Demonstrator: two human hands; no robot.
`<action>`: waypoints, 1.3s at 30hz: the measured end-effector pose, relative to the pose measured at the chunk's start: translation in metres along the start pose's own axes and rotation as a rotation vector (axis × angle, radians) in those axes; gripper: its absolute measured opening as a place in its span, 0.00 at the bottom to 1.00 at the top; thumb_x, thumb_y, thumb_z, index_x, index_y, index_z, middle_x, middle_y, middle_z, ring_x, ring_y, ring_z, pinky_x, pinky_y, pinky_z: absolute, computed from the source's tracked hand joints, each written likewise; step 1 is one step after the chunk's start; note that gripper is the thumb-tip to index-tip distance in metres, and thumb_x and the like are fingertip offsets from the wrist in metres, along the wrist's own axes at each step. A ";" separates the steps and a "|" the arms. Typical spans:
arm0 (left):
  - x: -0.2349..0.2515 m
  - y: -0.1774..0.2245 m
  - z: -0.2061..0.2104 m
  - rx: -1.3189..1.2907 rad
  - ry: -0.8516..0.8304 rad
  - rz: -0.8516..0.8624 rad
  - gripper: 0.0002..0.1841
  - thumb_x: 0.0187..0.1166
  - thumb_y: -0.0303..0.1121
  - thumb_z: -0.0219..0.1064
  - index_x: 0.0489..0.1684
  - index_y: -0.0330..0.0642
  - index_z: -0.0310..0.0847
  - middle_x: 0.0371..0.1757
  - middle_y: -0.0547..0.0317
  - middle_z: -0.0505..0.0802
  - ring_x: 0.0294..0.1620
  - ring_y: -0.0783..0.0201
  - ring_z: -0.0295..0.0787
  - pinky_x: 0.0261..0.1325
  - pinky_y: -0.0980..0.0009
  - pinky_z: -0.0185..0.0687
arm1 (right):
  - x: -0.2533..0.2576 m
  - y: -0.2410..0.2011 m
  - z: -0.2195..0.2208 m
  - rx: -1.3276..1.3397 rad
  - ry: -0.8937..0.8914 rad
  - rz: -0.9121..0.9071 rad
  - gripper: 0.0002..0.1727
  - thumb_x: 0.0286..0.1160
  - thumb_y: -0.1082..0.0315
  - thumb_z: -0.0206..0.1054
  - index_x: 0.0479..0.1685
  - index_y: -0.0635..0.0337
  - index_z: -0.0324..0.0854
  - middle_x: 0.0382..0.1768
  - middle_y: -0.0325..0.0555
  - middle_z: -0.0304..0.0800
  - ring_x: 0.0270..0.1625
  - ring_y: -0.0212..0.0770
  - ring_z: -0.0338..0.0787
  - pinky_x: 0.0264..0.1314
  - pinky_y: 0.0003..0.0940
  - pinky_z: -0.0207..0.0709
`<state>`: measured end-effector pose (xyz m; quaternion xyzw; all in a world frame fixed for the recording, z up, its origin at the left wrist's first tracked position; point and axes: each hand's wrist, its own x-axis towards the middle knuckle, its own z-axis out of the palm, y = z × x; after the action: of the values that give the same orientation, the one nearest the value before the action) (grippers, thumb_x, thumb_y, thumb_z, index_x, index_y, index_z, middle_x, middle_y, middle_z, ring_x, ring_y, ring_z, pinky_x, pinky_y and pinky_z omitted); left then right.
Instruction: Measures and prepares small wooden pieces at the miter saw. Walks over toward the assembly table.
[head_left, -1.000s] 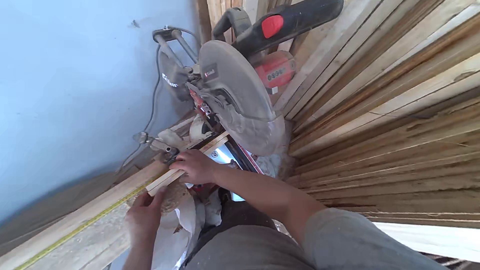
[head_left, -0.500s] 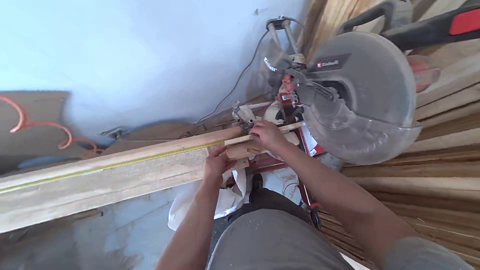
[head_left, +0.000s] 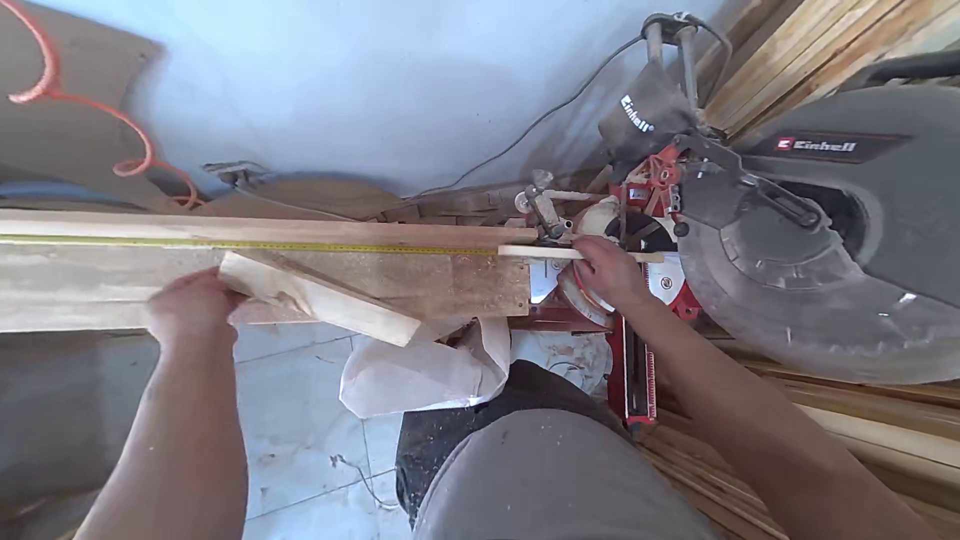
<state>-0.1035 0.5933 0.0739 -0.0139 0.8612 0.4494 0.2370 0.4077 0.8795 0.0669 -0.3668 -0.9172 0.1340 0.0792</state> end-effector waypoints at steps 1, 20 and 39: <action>0.004 -0.001 -0.001 0.000 0.017 -0.010 0.19 0.86 0.32 0.57 0.72 0.37 0.78 0.64 0.44 0.88 0.56 0.57 0.89 0.62 0.53 0.85 | 0.001 0.001 -0.004 0.026 -0.013 0.018 0.13 0.78 0.67 0.70 0.59 0.56 0.88 0.63 0.50 0.91 0.66 0.51 0.91 0.67 0.53 0.86; -0.090 0.038 0.055 0.401 -0.132 0.694 0.23 0.85 0.35 0.65 0.75 0.31 0.77 0.79 0.33 0.78 0.82 0.40 0.74 0.82 0.42 0.71 | 0.018 -0.009 -0.011 -0.067 -0.095 0.024 0.12 0.76 0.65 0.73 0.57 0.50 0.91 0.56 0.46 0.94 0.57 0.52 0.94 0.54 0.56 0.89; -0.142 0.118 0.257 1.046 -0.989 0.846 0.24 0.75 0.60 0.73 0.65 0.62 0.90 0.58 0.53 0.95 0.64 0.46 0.89 0.66 0.32 0.79 | 0.024 -0.014 -0.012 -0.073 -0.107 0.071 0.12 0.75 0.61 0.75 0.54 0.49 0.91 0.50 0.47 0.93 0.51 0.50 0.94 0.51 0.53 0.88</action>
<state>0.0964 0.8371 0.1001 0.6214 0.6879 -0.0030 0.3751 0.3844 0.8886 0.0833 -0.3939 -0.9109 0.1226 0.0118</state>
